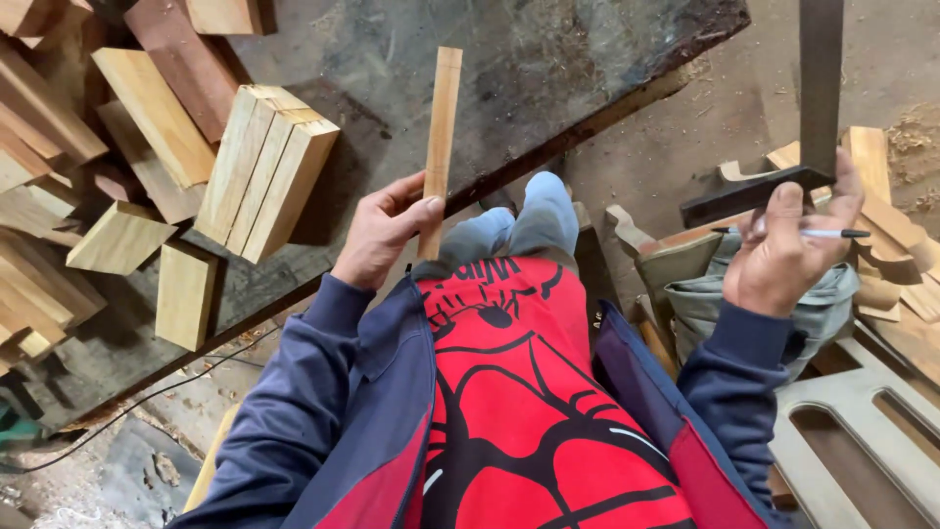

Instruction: The person uses a metal ruler and a pen to measure and mark lines on small rectangular wooden blocks. They repeatedly position the ruler on different sides of the wood, draw lines, and then move the marked pieces aside to pick up new ones from a pile.

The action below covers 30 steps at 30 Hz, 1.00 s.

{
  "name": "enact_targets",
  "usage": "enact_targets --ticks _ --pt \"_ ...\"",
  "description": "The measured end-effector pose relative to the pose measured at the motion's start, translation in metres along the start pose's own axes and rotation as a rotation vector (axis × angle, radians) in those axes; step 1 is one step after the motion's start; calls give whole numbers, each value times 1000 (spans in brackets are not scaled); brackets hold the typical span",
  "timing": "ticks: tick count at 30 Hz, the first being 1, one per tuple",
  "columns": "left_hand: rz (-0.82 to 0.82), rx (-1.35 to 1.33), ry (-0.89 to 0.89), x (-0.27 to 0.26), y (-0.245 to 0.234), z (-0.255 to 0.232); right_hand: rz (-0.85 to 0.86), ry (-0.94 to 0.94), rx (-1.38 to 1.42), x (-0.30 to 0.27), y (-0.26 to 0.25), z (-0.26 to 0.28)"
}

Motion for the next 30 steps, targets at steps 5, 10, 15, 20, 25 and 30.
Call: enact_targets --ticks 5,10,15,20,25,30 --pt "12 10 -13 -5 2 0 20 20 -9 -17 8 -10" --pt "8 4 -8 -6 0 -1 48 65 32 -24 27 -14" --pt "-19 170 29 -3 1 -12 139 109 20 -25 50 -4" --pt "-253 686 372 -10 -5 -30 137 98 17 -22 48 -11" --pt "-804 1397 1072 -32 8 -38 120 121 48 -14 50 -8" --pt "-914 1282 1182 -37 1 -26 132 152 -16 -12 48 -4"
Point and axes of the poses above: each hand's wrist, its own x-axis towards the middle knuckle, its own y-axis out of the palm, z = x × y, the point moved 7 cm from there along x, towards the middle knuckle, and after that the axes turned 3 degrees about -y, right-handed, at the moved point
